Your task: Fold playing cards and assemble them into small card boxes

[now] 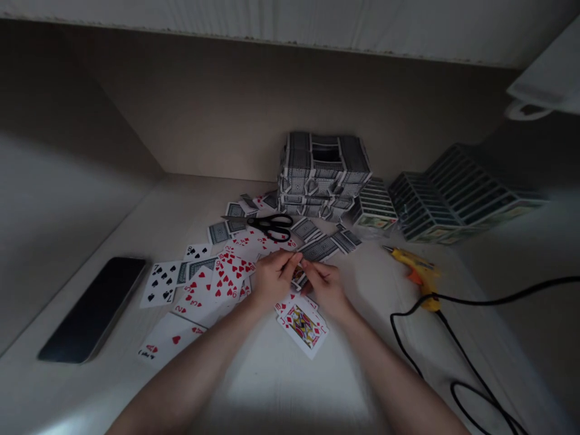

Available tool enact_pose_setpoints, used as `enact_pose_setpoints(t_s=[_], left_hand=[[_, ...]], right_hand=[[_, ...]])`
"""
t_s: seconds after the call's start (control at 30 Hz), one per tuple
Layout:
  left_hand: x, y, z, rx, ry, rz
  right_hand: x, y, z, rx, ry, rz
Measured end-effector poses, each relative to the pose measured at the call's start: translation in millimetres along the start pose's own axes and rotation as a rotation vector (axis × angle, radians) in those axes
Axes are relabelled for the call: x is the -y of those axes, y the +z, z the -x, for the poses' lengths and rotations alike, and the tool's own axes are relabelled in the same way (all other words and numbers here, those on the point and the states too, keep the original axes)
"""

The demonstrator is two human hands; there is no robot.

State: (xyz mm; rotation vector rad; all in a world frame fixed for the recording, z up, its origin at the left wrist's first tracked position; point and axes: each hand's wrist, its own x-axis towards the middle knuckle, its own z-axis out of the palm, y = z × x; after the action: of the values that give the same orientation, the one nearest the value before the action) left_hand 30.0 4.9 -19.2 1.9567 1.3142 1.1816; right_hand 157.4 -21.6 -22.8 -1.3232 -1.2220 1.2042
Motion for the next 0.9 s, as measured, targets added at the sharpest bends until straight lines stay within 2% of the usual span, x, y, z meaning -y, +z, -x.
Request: enact_pose_setpoints(t_s=[0.17, 0.27, 0.57, 0.8, 0.9], left_hand=[[1.9, 0.4, 1.4, -0.037, 0.187, -0.178], [2.5, 1.3, 0.9, -0.076, 0.23, -0.233], [0.7, 2.5, -2.9, -0.055, -0.033, -0.076], [-0.2, 3.4, -5.8, -0.055, -0.109, 0.021], [-0.7, 3.5, -7.2, -0.061, -0.143, 0.061]], right_hand=[[0.0, 0.4, -0.3, -0.022, 0.018, -0.057], [2.6, 0.3, -0.5, -0.014, 0.014, -0.052], [9.6, 1.2, -0.9, -0.032, -0.045, -0.053], [9.5, -1.9, -0.6, -0.006, -0.049, -0.007], [8.7, -3.9, -1.3, 0.051, -0.037, -0.045]])
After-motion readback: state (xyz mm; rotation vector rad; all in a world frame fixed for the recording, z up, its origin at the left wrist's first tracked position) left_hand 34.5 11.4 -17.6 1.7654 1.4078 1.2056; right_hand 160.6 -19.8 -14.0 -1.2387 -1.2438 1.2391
